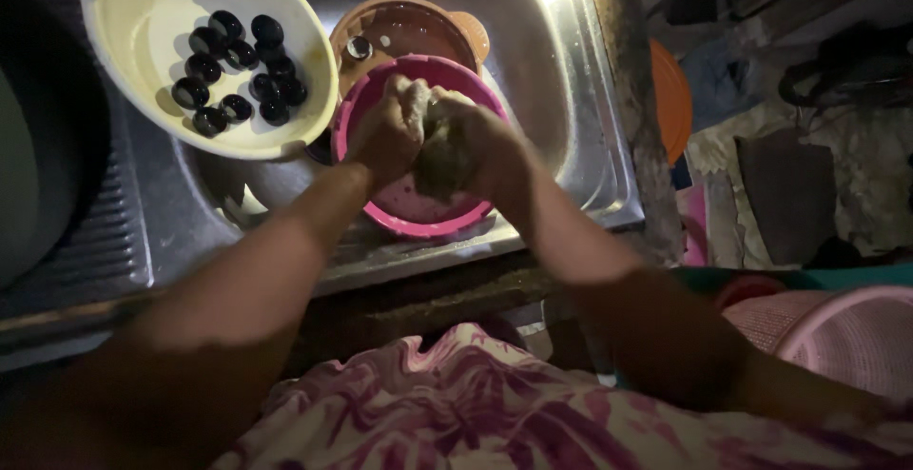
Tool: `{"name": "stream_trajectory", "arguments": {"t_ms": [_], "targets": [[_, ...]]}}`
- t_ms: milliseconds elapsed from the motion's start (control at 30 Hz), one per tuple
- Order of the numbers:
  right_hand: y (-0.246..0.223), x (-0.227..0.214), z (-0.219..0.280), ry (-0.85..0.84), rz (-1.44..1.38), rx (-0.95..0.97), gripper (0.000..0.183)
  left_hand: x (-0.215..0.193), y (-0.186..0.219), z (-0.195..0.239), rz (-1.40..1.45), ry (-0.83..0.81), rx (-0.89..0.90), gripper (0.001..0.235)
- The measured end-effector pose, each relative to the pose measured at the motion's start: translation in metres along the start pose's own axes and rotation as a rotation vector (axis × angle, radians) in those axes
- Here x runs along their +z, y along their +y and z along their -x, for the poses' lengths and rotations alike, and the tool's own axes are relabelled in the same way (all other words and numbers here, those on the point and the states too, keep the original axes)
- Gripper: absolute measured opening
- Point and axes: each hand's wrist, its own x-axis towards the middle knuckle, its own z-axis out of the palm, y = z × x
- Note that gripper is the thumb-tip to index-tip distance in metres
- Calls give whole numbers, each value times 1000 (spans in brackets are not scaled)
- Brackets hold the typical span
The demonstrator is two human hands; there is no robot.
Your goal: The person washes a plastic bottle and a pink colander under running water in a kitchen sink. They then scrub dark round objects with a green scrubber and place them into a pink bowl.
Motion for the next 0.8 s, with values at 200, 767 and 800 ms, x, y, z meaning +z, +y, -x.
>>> {"name": "stream_trajectory", "arguments": {"t_ms": [200,767,800], "targets": [[-3,14,9,148,1940,-706,30,-27,1,-4,889,-501,-964,34],[17,46,-23,553,1038,-14,38,-84,10,-42,1077,-488,-1259,61],[12,46,-32,561,1114,-4,43,-83,5,-46,1069,-463,-1265,62]]}}
